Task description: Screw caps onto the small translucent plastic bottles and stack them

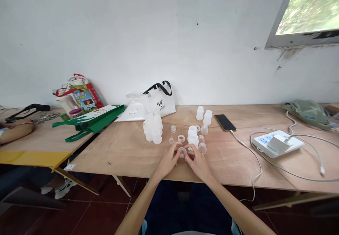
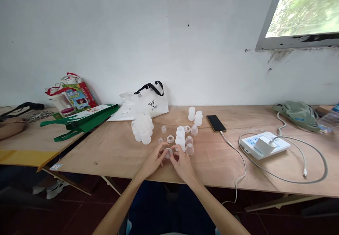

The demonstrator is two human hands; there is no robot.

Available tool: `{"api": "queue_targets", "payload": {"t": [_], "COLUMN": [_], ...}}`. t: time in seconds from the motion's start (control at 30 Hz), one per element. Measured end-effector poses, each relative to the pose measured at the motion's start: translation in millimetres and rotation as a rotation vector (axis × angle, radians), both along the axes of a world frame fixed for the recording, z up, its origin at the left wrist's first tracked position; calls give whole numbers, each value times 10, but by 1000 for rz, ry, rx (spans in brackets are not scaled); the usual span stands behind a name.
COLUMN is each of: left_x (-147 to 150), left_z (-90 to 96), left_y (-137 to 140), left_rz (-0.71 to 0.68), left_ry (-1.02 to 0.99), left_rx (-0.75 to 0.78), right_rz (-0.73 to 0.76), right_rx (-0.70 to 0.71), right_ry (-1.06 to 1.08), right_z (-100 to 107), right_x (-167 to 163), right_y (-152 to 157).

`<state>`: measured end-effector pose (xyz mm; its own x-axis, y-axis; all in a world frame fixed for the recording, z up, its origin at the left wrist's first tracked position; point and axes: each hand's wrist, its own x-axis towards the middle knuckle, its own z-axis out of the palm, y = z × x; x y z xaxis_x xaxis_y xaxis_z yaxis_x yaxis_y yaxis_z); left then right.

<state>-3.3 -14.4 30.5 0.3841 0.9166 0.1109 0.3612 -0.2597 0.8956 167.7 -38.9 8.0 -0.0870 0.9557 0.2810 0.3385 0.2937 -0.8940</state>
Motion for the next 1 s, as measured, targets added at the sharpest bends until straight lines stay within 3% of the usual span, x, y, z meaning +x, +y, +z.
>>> {"api": "queue_targets", "payload": {"t": [0.17, 0.37, 0.47, 0.7, 1.0], "left_x": [12, 44, 46, 47, 41], "left_z": [28, 11, -7, 42, 165], "left_y": [19, 56, 53, -3, -112], "left_rz": [-15, 101, 115, 6, -31], "left_ry": [-136, -186, -135, 75, 146], "left_rx": [-50, -41, 13, 181, 171], "right_rz": [-5, 3, -8, -28, -24], "right_rx": [5, -10, -1, 17, 5], "right_ry": [11, 33, 8, -41, 27], "right_z": [16, 56, 65, 10, -21], "right_x": [0, -23, -30, -20, -13], "right_y": [-1, -31, -37, 0, 3]}}
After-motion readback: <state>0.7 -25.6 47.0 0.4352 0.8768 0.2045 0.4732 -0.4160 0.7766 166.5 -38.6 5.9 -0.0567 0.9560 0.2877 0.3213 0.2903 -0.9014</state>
